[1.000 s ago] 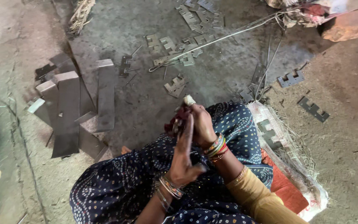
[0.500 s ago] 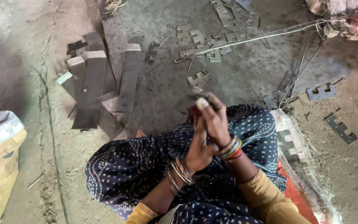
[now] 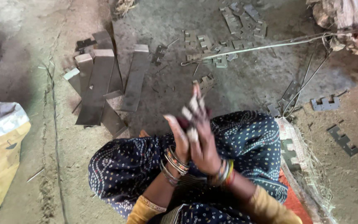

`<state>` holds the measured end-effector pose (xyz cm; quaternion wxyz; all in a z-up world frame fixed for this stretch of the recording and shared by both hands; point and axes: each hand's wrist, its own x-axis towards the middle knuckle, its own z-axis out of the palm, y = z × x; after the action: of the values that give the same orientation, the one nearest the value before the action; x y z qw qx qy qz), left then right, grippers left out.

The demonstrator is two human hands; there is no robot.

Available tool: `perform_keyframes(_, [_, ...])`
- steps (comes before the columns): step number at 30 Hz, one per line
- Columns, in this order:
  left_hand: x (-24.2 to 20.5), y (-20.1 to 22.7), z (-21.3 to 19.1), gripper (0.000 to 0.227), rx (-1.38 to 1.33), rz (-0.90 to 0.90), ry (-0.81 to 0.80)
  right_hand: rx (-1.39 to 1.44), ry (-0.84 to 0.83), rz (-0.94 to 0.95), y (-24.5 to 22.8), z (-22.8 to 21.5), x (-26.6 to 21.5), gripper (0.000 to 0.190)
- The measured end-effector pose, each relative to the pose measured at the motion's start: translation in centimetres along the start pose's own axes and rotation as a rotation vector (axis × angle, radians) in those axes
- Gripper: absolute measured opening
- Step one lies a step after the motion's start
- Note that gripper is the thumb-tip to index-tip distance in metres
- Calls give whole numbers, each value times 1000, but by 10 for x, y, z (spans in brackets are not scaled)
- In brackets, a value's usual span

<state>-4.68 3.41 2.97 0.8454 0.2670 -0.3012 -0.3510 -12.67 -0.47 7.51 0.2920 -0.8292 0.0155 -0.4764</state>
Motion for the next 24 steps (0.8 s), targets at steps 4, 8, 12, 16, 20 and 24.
perform_keyframes(4, [-24, -21, -4, 114, 221, -36, 7, 502, 43, 453, 59, 12, 29, 39])
perform_keyframes(8, [-33, -37, -27, 111, 227, -42, 2, 539, 19, 656, 53, 16, 35, 45])
perform_keyframes(12, [-22, -46, -37, 90, -9, -109, 115, -223, 6, -23, 6, 9, 7, 37])
perform_keyframes(16, [-27, -30, -22, 107, 664, -105, -19, 611, 122, 392, 31, 9, -1, 44])
perform_keyframes(20, [-36, -12, 8, 128, 1106, 162, -177, 653, 179, 689, 78, 13, -7, 39])
perform_keyframes(24, [-38, -1, 19, 133, 1074, 185, -300, 978, 148, 885, 98, -7, -8, 31])
